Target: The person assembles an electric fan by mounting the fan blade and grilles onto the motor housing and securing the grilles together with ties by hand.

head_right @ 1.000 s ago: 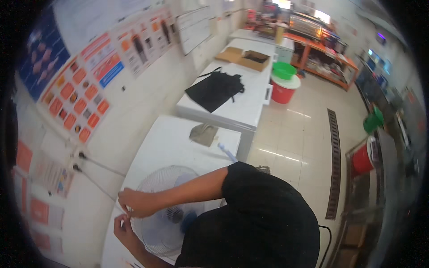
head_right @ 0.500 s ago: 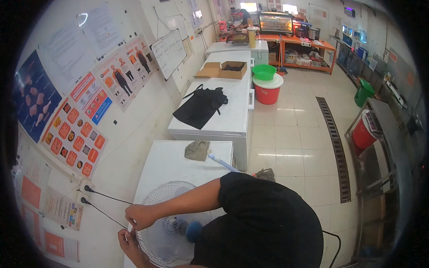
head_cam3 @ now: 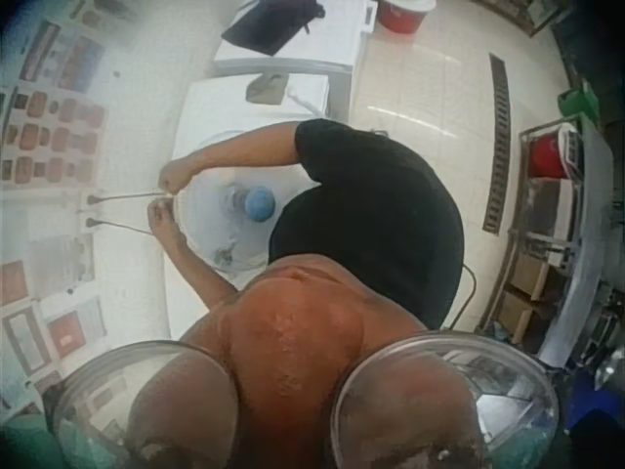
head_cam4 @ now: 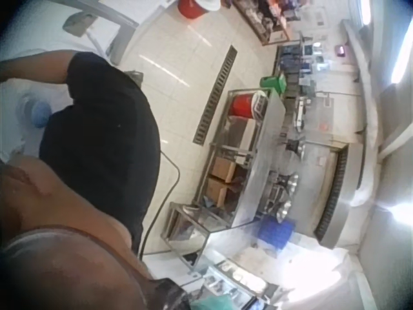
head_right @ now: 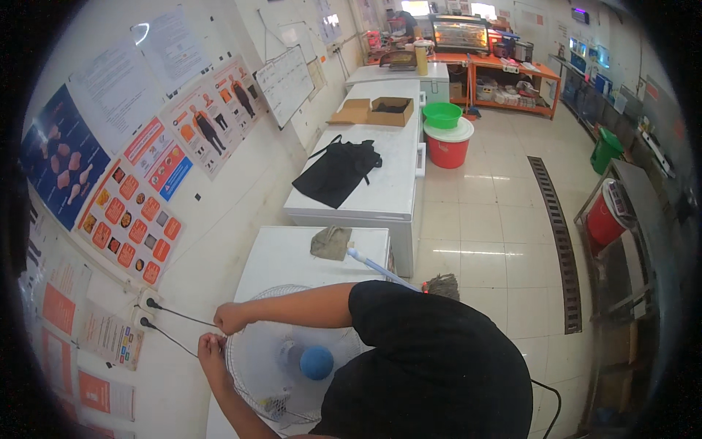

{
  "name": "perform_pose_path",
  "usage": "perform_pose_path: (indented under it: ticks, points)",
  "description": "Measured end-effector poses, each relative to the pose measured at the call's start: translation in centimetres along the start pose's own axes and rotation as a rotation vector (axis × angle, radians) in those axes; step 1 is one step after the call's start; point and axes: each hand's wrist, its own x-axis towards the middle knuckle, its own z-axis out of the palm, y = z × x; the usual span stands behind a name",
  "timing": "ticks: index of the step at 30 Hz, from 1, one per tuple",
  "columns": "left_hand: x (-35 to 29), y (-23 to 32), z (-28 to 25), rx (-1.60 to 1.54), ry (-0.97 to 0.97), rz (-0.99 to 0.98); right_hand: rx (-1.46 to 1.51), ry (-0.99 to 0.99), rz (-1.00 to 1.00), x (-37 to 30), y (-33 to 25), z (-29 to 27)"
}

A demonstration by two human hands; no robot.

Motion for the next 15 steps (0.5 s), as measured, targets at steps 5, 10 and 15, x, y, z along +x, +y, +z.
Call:
perform_pose_path:
  ticks: [5, 10, 15]
  points:
    - [4.2, -1.0, 1.4, 0.078, 0.012, -0.162, -0.01, 0.012, 0.025, 2.2, 6.2, -1.0]
    - [6.4, -1.5, 2.2, -0.039, 0.031, -0.273, 0.089, -0.072, 0.145, 1.6, 5.2, -3.3]
    - [9.0, -2.0, 1.3, -0.092, 0.055, -0.333, -0.213, -0.153, 0.219, 2.6, 4.3, -5.7]
